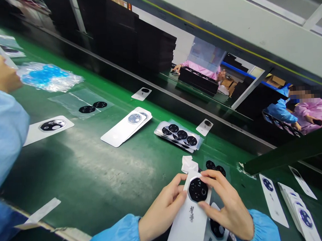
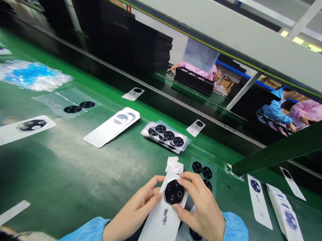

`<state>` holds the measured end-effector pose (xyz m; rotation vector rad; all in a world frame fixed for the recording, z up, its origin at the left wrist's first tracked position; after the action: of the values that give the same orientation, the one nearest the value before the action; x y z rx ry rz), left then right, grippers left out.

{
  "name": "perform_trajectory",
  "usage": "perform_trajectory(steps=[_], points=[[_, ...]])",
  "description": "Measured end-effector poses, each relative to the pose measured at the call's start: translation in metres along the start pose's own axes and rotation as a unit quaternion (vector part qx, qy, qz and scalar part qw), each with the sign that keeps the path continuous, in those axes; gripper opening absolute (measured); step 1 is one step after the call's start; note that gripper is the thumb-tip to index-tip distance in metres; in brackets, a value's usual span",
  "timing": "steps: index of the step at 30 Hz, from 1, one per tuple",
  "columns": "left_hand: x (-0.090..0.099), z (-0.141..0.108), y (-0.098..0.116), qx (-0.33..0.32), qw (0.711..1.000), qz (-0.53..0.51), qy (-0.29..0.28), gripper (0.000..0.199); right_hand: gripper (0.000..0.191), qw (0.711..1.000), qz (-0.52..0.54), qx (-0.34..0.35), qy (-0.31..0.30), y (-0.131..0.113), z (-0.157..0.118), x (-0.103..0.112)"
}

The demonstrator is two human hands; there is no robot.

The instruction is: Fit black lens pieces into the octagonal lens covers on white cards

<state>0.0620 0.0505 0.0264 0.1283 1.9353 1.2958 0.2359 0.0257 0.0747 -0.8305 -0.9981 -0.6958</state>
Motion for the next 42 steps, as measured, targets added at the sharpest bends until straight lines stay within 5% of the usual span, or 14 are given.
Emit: perform_trajectory(steps=[42], points=[[0.0071,0.0037,-0.0052,-0.026,0.994,0.088,0.05,0.037,0.04,0.998,-0.034,0.01,-0.047,-0.0019,0.0071,-0.0047]])
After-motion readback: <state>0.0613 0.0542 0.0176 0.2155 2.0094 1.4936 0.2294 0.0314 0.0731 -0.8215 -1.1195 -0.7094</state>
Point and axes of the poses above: each hand's wrist, its own z-axis towards the middle knuckle, its own x-axis out of the back of the hand, y = z × x, the point moved 2 cm from there along z, towards the middle knuckle, and after that the axes turned 8 degrees about -z, right-handed, at the moved point
